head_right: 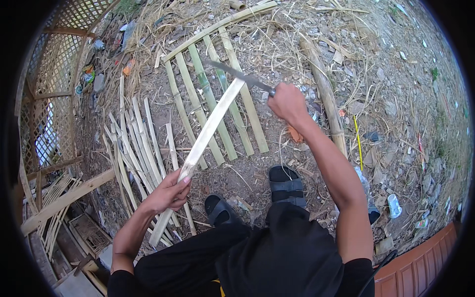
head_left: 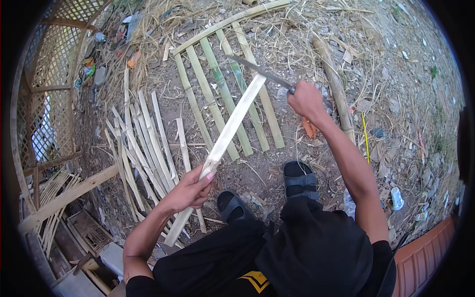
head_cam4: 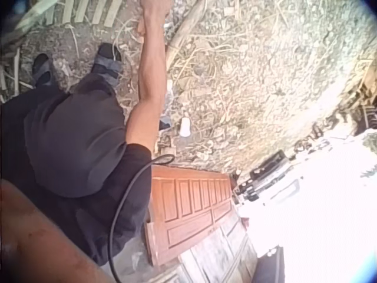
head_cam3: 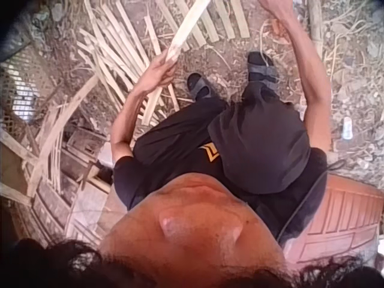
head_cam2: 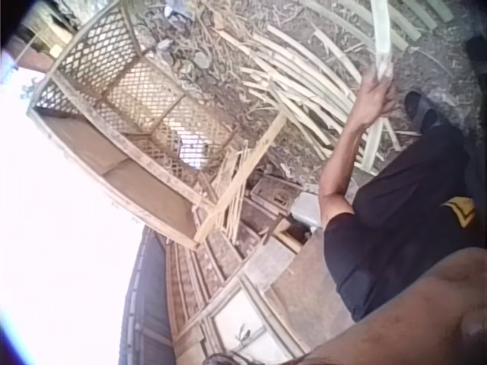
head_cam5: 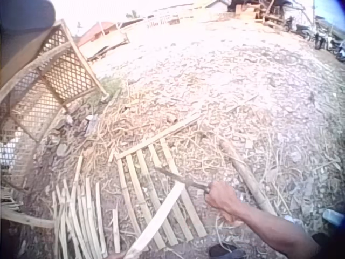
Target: The person trims bamboo strips using a knife, fits them into a bamboo frame, and secures the frame by inserting a peg and hammering it with a bamboo piece.
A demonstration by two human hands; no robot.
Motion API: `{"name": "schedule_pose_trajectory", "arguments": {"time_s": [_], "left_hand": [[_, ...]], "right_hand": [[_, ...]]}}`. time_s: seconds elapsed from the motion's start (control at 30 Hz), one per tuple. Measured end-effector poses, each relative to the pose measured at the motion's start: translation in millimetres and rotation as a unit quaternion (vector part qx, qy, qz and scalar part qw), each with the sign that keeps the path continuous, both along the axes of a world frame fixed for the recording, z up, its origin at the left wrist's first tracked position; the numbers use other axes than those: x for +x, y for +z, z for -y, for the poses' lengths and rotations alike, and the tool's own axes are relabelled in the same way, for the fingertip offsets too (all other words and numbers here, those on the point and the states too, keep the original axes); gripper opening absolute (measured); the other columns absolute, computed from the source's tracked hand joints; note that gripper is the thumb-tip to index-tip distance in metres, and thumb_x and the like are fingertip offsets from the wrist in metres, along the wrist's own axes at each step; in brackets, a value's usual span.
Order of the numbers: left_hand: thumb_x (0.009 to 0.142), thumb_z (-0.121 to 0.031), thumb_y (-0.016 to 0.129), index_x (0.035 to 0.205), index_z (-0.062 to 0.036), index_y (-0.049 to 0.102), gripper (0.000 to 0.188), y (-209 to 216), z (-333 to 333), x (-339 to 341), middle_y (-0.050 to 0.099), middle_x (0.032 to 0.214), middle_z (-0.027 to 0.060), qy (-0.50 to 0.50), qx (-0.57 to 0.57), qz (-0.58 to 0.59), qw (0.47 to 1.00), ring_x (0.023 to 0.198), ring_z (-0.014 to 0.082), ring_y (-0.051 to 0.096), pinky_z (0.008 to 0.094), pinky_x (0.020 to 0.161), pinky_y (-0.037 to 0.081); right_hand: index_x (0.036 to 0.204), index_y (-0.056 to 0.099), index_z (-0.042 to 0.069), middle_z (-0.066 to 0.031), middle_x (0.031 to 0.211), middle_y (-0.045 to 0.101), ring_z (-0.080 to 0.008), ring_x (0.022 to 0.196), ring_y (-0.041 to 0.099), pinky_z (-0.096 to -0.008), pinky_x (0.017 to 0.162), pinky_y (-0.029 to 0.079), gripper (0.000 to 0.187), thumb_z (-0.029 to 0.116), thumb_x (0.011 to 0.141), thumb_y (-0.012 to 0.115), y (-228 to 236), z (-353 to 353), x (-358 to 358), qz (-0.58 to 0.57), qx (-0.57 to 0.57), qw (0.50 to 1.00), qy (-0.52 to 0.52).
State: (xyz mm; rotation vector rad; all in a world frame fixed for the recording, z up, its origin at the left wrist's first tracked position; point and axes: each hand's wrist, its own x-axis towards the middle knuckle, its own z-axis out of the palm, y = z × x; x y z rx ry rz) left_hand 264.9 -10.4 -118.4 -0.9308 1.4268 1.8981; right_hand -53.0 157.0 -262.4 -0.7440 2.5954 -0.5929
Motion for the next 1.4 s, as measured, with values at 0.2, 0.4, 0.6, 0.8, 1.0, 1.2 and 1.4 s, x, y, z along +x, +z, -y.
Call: {"name": "schedule_pose_trajectory", "arguments": {"time_s": [0.2,0.4,0.6,0.8,1.0,1.2,1.4], "left_hand": [[0.106,-0.031,0.041,0.103,-0.0112,0.042,0.020,-11,30,6,0.032,0.061,-0.0034,0.126,-0.030,-0.022,0.991,0.039,0.0059,0.028,0.0231,0.037,0.023],[0.104,-0.029,0.048,0.100,-0.0106,0.043,0.020,-41,36,-10,0.037,0.065,-0.0026,0.200,-0.032,0.007,0.979,0.040,0.0070,0.033,0.0241,0.039,0.029],[0.102,-0.025,0.053,0.102,-0.0103,0.042,0.018,-39,36,-19,0.038,0.065,-0.0022,0.191,-0.055,-0.015,0.980,0.040,0.0074,0.035,0.0247,0.039,0.030],[0.101,-0.023,0.054,0.102,-0.0104,0.043,0.017,-47,41,-16,0.039,0.065,-0.0024,0.207,-0.055,-0.001,0.977,0.040,0.0072,0.035,0.0245,0.039,0.029],[0.101,-0.022,0.054,0.102,-0.0109,0.043,0.016,-51,47,-22,0.038,0.066,-0.0029,0.226,-0.034,-0.008,0.974,0.040,0.0068,0.034,0.0238,0.039,0.028],[0.101,-0.022,0.055,0.104,-0.0104,0.045,0.016,-59,53,-30,0.039,0.066,-0.0027,0.225,-0.040,0.002,0.974,0.040,0.0070,0.034,0.0241,0.039,0.029],[0.100,-0.022,0.056,0.104,-0.0102,0.046,0.016,-62,57,-41,0.038,0.065,-0.0025,0.225,-0.044,0.024,0.973,0.040,0.0074,0.034,0.0244,0.039,0.027]], "right_hand": [[0.075,0.066,-0.007,-0.0299,0.072,0.064,-0.0456,0.074,0.066,-0.0504,0.072,0.052,0.033,0.024,0.082,0.059,21,-39,-14,-0.007,-0.023,0.989,-0.145],[0.090,0.061,-0.005,-0.0277,0.073,0.064,-0.0470,0.074,0.064,-0.0517,0.071,0.050,0.043,0.039,0.091,0.060,4,-29,50,0.086,-0.021,0.996,-0.033],[0.093,0.054,-0.003,-0.0283,0.072,0.063,-0.0470,0.074,0.064,-0.0547,0.069,0.049,0.042,0.039,0.097,0.055,-5,-26,10,0.007,0.011,1.000,0.025],[0.101,0.056,-0.003,-0.0290,0.080,0.065,-0.0474,0.080,0.064,-0.0550,0.073,0.050,0.037,0.034,0.096,0.056,-1,-38,-46,-0.047,0.081,0.995,0.043],[0.088,0.062,-0.008,-0.0309,0.084,0.066,-0.0443,0.083,0.066,-0.0507,0.070,0.051,0.049,0.040,0.094,0.053,5,-102,-213,-0.216,0.062,0.970,-0.097],[0.078,0.055,0.001,-0.0054,0.058,0.049,-0.0135,0.046,0.049,-0.0300,0.045,0.042,0.053,0.049,0.097,0.049,21,-137,-240,0.135,-0.296,0.857,-0.401],[0.095,0.057,-0.003,-0.0237,0.073,0.062,-0.0420,0.069,0.061,-0.0498,0.067,0.047,0.049,0.045,0.098,0.051,48,-9,-85,-0.034,0.016,0.998,0.049]]}}
